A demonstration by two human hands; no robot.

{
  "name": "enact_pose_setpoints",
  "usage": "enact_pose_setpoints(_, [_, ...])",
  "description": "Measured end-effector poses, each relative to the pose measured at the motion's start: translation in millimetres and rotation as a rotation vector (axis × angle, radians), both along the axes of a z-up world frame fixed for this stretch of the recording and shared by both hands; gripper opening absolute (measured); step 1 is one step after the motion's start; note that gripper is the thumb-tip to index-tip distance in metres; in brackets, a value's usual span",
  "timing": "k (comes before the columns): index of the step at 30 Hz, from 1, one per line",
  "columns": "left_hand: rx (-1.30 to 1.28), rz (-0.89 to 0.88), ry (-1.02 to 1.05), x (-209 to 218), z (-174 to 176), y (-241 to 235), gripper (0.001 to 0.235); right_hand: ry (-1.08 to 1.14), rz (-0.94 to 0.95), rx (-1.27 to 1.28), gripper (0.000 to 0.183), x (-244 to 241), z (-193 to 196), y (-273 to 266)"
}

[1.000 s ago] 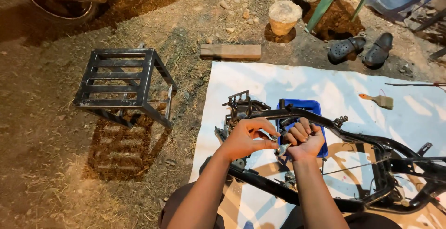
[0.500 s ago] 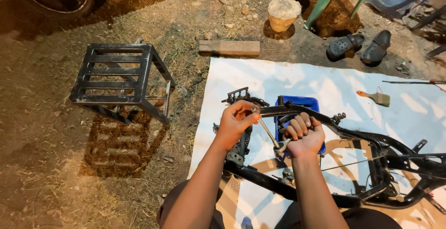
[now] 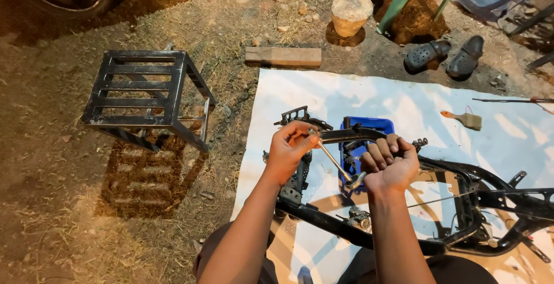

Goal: Assembling components onto a motorcycle frame using various tools.

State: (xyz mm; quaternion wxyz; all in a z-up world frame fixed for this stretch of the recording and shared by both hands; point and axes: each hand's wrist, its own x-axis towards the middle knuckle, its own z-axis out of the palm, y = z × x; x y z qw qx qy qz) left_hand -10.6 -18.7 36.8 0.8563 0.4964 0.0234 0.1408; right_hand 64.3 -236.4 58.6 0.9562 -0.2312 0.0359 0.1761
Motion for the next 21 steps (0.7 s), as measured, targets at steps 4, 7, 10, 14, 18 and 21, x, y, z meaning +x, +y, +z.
enact_pose_setpoints(4, [0.022, -0.009, 0.001, 3, -6, -2, 0.024, 0.017, -0.113, -0.148, 0.032, -1, 6, 4])
enact_pose_setpoints(7, [0.006, -0.012, 0.016, 6, -12, -4, 0.024, 0.069, -0.164, -0.207, 0.033, 4, -2, 3])
enact_pose_setpoints(10, [-0.016, -0.008, 0.039, 11, -17, -4, 0.027, 0.180, -0.206, -0.199, 0.033, 22, -39, -7])
enact_pose_setpoints(14, [-0.045, -0.031, 0.123, 16, -22, 4, 0.029, 0.574, -0.123, 0.009, 0.037, 54, -100, -27])
enact_pose_setpoints(18, [-0.111, -0.040, 0.233, 17, -25, 2, 0.029, 0.714, -0.200, 0.156, 0.022, 45, -96, -25])
enact_pose_setpoints(21, [-0.240, 0.012, 0.338, 21, -33, 0, 0.029, 0.434, -0.081, -0.141, 0.014, 23, -104, -16])
